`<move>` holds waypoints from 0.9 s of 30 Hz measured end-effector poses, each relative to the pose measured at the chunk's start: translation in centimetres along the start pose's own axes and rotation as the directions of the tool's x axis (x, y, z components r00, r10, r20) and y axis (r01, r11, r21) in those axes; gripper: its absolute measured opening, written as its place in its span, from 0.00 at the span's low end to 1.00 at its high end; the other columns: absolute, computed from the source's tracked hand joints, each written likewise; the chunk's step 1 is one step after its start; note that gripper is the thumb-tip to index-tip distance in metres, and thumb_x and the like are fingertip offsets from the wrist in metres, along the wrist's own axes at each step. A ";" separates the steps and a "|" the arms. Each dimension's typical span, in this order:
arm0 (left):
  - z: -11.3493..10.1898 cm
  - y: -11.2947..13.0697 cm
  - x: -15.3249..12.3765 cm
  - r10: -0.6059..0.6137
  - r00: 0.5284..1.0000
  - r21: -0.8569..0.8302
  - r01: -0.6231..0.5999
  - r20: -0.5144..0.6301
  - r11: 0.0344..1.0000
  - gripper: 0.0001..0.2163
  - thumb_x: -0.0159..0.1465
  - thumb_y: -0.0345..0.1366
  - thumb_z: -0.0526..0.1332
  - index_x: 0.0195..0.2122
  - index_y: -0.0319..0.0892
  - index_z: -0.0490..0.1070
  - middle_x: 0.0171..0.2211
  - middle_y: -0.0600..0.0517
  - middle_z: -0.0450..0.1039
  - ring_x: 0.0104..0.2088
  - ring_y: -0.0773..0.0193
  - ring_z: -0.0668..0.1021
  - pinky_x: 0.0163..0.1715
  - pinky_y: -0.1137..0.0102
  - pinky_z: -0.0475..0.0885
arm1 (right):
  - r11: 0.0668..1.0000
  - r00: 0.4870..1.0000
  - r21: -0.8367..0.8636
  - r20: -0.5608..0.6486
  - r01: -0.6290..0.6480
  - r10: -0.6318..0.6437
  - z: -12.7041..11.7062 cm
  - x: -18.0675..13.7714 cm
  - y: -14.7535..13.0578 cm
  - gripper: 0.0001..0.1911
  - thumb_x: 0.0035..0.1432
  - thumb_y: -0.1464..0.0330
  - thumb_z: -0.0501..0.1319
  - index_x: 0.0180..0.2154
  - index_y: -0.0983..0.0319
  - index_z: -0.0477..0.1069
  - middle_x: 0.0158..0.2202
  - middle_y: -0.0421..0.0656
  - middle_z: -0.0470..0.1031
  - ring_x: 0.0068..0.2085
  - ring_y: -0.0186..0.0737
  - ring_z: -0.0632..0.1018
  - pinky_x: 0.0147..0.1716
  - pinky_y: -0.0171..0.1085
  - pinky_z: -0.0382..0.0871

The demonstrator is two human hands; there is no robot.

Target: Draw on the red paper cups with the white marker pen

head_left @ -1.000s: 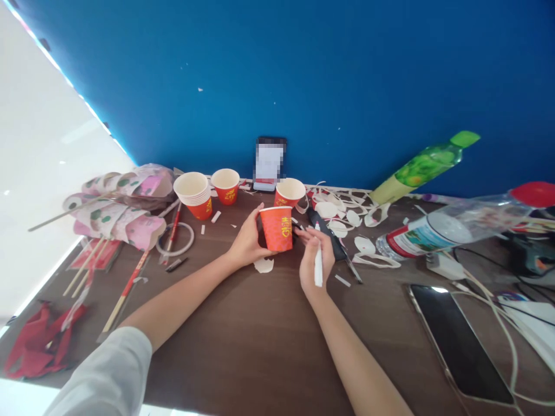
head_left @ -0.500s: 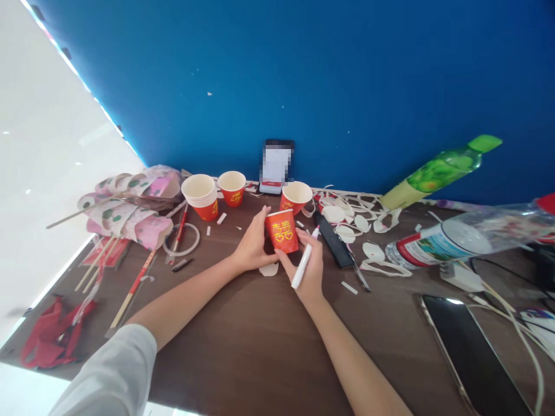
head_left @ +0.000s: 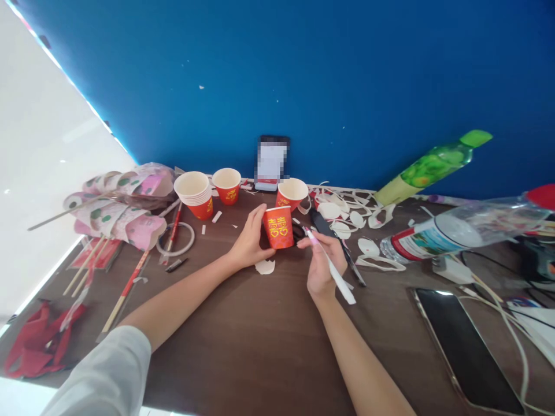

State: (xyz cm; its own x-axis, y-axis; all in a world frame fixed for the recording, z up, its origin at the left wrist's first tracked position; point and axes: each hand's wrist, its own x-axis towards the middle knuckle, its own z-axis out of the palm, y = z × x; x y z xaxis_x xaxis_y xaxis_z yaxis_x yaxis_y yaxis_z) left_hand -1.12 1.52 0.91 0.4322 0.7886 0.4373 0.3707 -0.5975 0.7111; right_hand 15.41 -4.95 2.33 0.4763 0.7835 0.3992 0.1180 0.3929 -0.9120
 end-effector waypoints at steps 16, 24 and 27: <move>0.2 0.1 -0.5 0.021 0.999 0.142 -0.013 -0.050 0.990 0.54 0.47 0.36 0.70 0.67 0.53 0.32 0.54 0.44 0.46 0.58 0.43 0.57 0.57 0.47 0.61 | 0.987 0.954 -0.055 0.253 -0.149 0.158 0.4 0.0 -0.5 0.08 0.47 0.69 0.66 0.23 0.58 0.66 0.21 0.44 0.79 0.45 0.52 0.81 0.36 0.42 0.78; 0.2 0.2 -0.5 0.056 0.997 0.194 -0.044 -0.055 0.980 0.54 0.47 0.35 0.69 0.67 0.52 0.32 0.53 0.44 0.48 0.56 0.43 0.58 0.55 0.47 0.62 | 0.983 0.948 -0.077 0.260 -0.167 0.182 0.6 -0.1 -0.5 0.10 0.47 0.71 0.65 0.22 0.57 0.64 0.22 0.45 0.81 0.49 0.54 0.79 0.43 0.46 0.78; 0.2 0.2 -0.5 0.052 0.997 0.199 -0.040 -0.053 0.979 0.53 0.47 0.36 0.69 0.66 0.52 0.32 0.54 0.44 0.48 0.56 0.42 0.58 0.55 0.48 0.62 | 0.981 0.945 -0.072 0.267 -0.178 0.191 0.6 -0.1 -0.4 0.09 0.46 0.71 0.65 0.22 0.57 0.65 0.23 0.45 0.81 0.49 0.53 0.79 0.41 0.46 0.78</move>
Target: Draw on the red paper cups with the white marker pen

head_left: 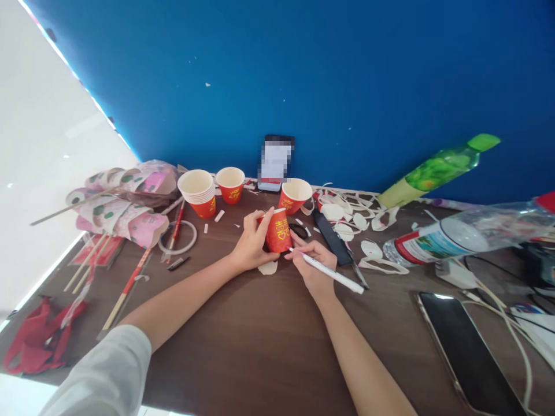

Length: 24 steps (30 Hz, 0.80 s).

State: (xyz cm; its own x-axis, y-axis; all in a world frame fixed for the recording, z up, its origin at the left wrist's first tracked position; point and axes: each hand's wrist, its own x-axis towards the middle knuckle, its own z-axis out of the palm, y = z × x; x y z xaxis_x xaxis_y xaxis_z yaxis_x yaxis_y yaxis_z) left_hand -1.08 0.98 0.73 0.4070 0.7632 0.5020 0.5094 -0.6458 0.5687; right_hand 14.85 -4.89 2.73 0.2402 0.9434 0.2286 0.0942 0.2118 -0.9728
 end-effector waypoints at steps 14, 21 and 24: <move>0.1 0.0 0.0 0.006 1.000 0.003 -0.006 -0.016 1.000 0.53 0.47 0.35 0.70 0.67 0.51 0.33 0.54 0.43 0.49 0.57 0.42 0.59 0.56 0.47 0.62 | 0.998 0.999 0.043 -0.028 -0.045 0.046 0.0 0.1 0.4 0.10 0.45 0.72 0.65 0.20 0.58 0.66 0.25 0.46 0.82 0.48 0.53 0.80 0.43 0.47 0.78; 0.1 0.0 0.0 0.016 1.000 0.029 -0.016 -0.022 0.999 0.55 0.46 0.34 0.70 0.67 0.51 0.33 0.54 0.43 0.50 0.56 0.42 0.60 0.56 0.47 0.62 | 0.996 0.999 0.085 -0.028 -0.038 0.040 -0.1 0.2 0.5 0.10 0.46 0.73 0.64 0.20 0.58 0.64 0.21 0.43 0.80 0.49 0.53 0.79 0.44 0.47 0.77; 0.0 0.0 0.0 0.046 0.998 0.055 -0.044 -0.039 0.998 0.54 0.46 0.34 0.70 0.67 0.49 0.33 0.54 0.42 0.52 0.55 0.44 0.62 0.55 0.48 0.62 | 0.997 0.999 0.077 -0.053 0.008 -0.004 -0.2 0.1 0.1 0.09 0.47 0.73 0.63 0.21 0.58 0.64 0.16 0.39 0.76 0.48 0.53 0.80 0.46 0.48 0.76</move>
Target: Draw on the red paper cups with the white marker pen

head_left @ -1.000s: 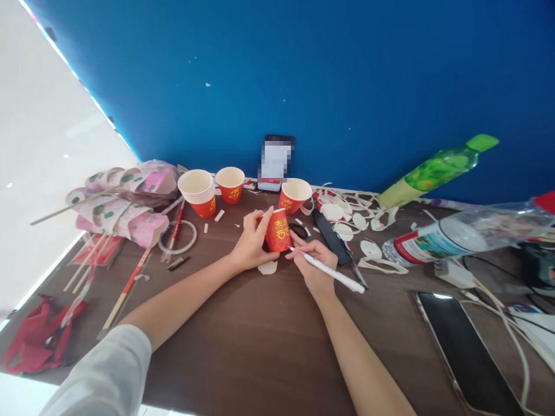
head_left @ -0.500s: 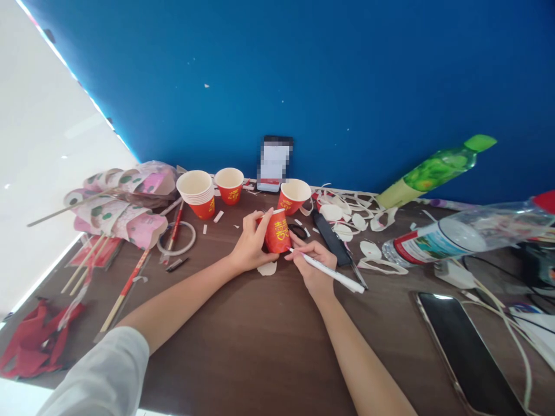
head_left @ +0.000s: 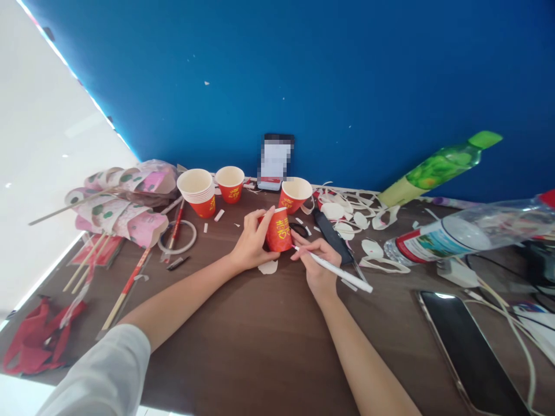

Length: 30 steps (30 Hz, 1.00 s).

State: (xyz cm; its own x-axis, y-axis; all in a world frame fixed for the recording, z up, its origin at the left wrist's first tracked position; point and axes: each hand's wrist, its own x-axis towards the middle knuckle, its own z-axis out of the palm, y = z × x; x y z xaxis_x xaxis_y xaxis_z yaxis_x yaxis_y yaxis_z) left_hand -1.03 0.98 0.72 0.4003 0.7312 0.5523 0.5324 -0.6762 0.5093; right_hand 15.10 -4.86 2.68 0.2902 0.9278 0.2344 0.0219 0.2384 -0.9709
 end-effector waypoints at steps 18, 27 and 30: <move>0.2 0.2 0.1 0.204 0.960 0.321 -0.135 -0.191 0.937 0.42 0.55 0.44 0.63 0.65 0.33 0.44 0.55 0.34 0.63 0.53 0.46 0.67 0.54 0.55 0.61 | 0.939 0.990 -0.316 0.017 0.137 -0.138 1.5 -1.5 0.7 0.01 0.48 0.70 0.63 0.25 0.60 0.72 0.46 0.52 0.79 0.34 0.45 0.84 0.29 0.36 0.78; 0.2 0.2 0.1 0.213 0.958 0.326 -0.142 -0.193 0.934 0.41 0.55 0.43 0.63 0.64 0.31 0.46 0.55 0.34 0.63 0.53 0.46 0.68 0.54 0.56 0.62 | 0.925 0.992 -0.360 0.007 0.122 -0.128 1.6 -1.5 0.6 0.01 0.48 0.69 0.64 0.26 0.60 0.73 0.47 0.51 0.79 0.31 0.43 0.83 0.29 0.36 0.78; 0.2 0.2 0.1 0.188 0.965 0.315 -0.124 -0.181 0.941 0.41 0.55 0.44 0.63 0.64 0.33 0.47 0.55 0.34 0.63 0.53 0.46 0.68 0.54 0.55 0.62 | 0.945 0.996 -0.318 0.000 0.082 -0.087 1.5 -1.4 0.8 0.01 0.47 0.69 0.63 0.25 0.60 0.73 0.46 0.51 0.79 0.30 0.43 0.83 0.28 0.36 0.78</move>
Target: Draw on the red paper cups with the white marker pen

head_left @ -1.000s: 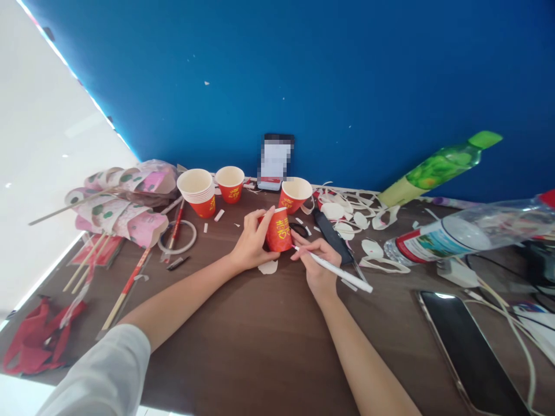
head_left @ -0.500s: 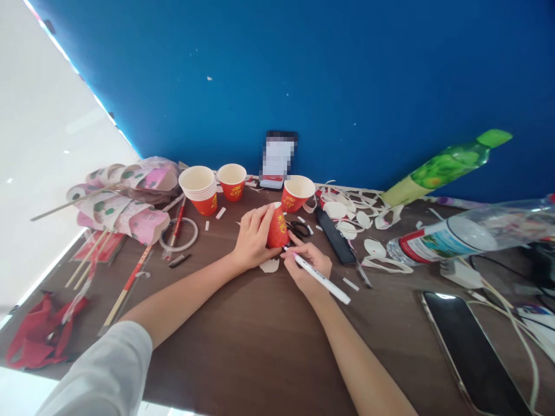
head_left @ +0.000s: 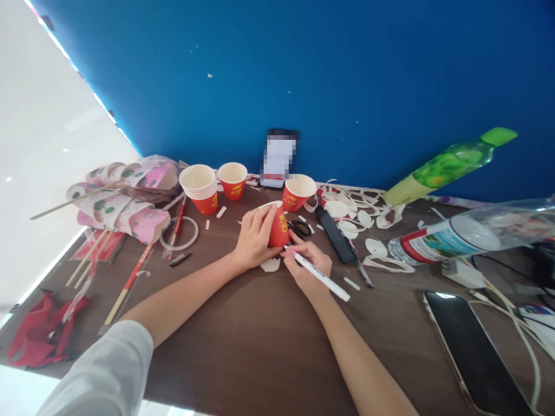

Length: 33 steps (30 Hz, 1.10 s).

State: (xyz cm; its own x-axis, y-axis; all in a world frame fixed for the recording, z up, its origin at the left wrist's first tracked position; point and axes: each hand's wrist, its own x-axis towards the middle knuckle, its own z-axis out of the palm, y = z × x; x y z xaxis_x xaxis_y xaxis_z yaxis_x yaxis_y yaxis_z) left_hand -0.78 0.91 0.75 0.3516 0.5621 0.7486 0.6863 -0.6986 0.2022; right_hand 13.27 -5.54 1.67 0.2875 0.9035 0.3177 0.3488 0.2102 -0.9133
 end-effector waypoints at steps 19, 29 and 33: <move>0.2 -0.1 0.0 0.059 0.998 0.010 -0.059 -0.034 0.998 0.40 0.58 0.48 0.62 0.65 0.33 0.45 0.54 0.34 0.65 0.52 0.47 0.69 0.54 0.56 0.62 | 0.993 0.998 0.105 -0.010 -0.055 0.057 -0.5 0.5 -1.1 0.03 0.51 0.71 0.63 0.27 0.59 0.70 0.26 0.44 0.82 0.46 0.49 0.81 0.41 0.40 0.80; 0.2 0.0 -0.1 0.034 0.999 -0.019 -0.034 -0.022 0.999 0.39 0.59 0.50 0.61 0.65 0.34 0.47 0.55 0.35 0.65 0.52 0.47 0.70 0.54 0.56 0.62 | 0.993 0.997 0.092 -0.024 -0.070 0.073 -0.2 0.5 -0.5 0.03 0.49 0.69 0.64 0.26 0.58 0.71 0.27 0.44 0.82 0.43 0.48 0.82 0.40 0.41 0.80; 0.3 -0.1 -0.1 0.034 0.999 -0.064 -0.036 -0.027 0.997 0.40 0.58 0.48 0.62 0.65 0.33 0.48 0.54 0.34 0.65 0.52 0.46 0.69 0.53 0.56 0.62 | 0.989 0.996 0.118 -0.027 -0.086 0.090 -0.3 0.6 -0.6 0.03 0.49 0.70 0.64 0.26 0.59 0.70 0.26 0.43 0.81 0.42 0.47 0.83 0.39 0.40 0.80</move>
State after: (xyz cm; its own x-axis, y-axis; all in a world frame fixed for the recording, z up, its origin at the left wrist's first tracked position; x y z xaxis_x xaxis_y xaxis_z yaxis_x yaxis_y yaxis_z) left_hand -0.72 1.02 0.44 0.3573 0.5256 0.7721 0.6310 -0.7453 0.2153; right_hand 13.44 -5.23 2.51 0.3418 0.9082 0.2414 0.2154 0.1744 -0.9608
